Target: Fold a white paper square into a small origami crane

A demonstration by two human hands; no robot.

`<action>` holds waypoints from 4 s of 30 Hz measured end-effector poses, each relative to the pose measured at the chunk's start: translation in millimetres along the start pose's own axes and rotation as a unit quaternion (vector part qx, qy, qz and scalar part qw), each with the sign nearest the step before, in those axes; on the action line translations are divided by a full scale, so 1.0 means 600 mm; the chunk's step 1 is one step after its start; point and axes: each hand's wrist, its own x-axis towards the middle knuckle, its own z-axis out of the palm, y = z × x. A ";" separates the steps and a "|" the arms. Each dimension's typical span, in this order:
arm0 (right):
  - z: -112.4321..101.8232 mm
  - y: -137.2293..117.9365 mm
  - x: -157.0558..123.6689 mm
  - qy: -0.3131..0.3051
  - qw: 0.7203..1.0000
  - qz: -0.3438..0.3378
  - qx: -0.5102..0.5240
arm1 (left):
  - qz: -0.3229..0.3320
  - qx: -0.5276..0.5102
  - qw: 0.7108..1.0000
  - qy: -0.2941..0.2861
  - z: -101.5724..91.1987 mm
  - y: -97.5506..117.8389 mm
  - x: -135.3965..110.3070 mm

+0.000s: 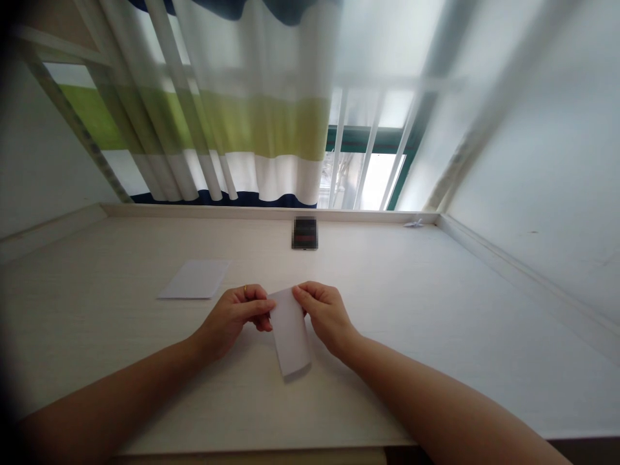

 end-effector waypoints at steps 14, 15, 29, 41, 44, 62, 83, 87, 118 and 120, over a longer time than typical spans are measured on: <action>-0.001 0.008 0.011 -0.074 0.993 0.091 -0.011 | -0.005 -0.035 0.997 0.063 -0.008 0.002 0.009; -0.002 0.009 0.011 -0.070 0.993 0.090 -0.014 | -0.003 -0.032 0.998 0.061 -0.007 0.002 0.009; -0.003 0.004 0.011 -0.045 0.996 0.074 -0.024 | 0.006 -0.023 0.998 0.055 -0.007 0.003 0.007; -0.005 0.001 0.011 -0.062 0.993 0.086 -0.054 | 0.024 0.030 0.999 0.033 -0.010 0.002 0.007; -0.006 0.000 0.010 -0.088 0.987 0.104 -0.081 | 0.063 0.051 0.996 0.046 -0.010 0.000 0.005; -0.003 0.009 0.007 -0.154 0.969 0.018 -0.190 | 0.042 0.079 0.996 0.027 -0.003 -0.002 0.001; -0.010 -0.008 0.003 -0.103 0.985 0.054 -0.128 | 0.025 -0.052 0.995 0.084 -0.012 0.002 0.009; -0.022 -0.012 0.014 -0.098 0.989 0.035 -0.109 | 0.042 -0.071 0.990 0.117 -0.021 0.005 0.016; -0.017 -0.005 0.012 -0.132 0.962 -0.004 -0.240 | 0.007 0.151 0.988 -0.027 -0.014 -0.009 0.009; -0.016 -0.005 0.009 -0.153 0.950 -0.020 -0.270 | 0.003 0.180 0.982 -0.049 -0.012 -0.010 0.007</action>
